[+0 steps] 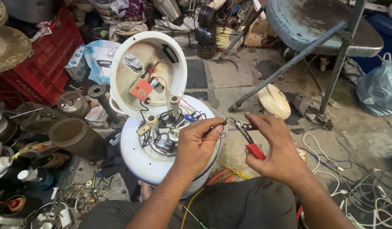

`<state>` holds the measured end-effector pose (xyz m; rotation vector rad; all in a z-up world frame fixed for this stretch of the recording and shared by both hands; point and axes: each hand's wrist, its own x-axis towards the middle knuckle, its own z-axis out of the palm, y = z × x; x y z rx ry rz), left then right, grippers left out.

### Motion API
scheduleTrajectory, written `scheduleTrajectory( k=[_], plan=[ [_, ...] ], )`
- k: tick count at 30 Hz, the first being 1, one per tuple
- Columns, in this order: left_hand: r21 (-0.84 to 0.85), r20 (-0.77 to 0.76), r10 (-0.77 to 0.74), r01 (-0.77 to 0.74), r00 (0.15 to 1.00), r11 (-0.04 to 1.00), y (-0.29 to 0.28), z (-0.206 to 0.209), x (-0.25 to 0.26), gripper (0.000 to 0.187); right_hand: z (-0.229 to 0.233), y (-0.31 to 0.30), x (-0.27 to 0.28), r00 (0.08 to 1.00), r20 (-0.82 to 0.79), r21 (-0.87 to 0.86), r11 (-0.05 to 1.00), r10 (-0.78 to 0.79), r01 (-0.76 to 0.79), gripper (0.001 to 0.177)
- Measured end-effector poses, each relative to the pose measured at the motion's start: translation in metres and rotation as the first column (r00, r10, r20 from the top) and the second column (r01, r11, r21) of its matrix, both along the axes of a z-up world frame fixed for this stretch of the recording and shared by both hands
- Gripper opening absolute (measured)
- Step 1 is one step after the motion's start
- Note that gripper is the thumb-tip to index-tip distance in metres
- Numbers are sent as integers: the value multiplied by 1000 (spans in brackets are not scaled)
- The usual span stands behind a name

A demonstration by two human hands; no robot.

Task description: The person sits on the floor and repairs a white cylindrical appliance, likely a water heater. They use pliers and a screwdriver to strip wires, connect them to terminals, and adjust internal components.

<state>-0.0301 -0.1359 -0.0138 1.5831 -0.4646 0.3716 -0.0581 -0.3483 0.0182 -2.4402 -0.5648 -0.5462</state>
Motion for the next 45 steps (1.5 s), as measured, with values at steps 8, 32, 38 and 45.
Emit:
scheduleTrajectory(
  k=[8,32,38,45],
  plan=[
    [42,35,21,-23,999,999,-1,-1,2,16,-5,1,3,1000,-10,-46,999,15,-15,83],
    [66,27,28,-29,999,997,1,-13,3,20,-10,6,8,999,-29,-33,999,-24,23,62],
    [74,18,32,-34,999,997,1,-15,3,20,-13,8,6,1000,-26,26,1000,-7,7,62],
    [0,-15,-56,56,998,998,3,-22,5,18,-60,6,4,833,-443,700,708,331,91,60]
  ],
)
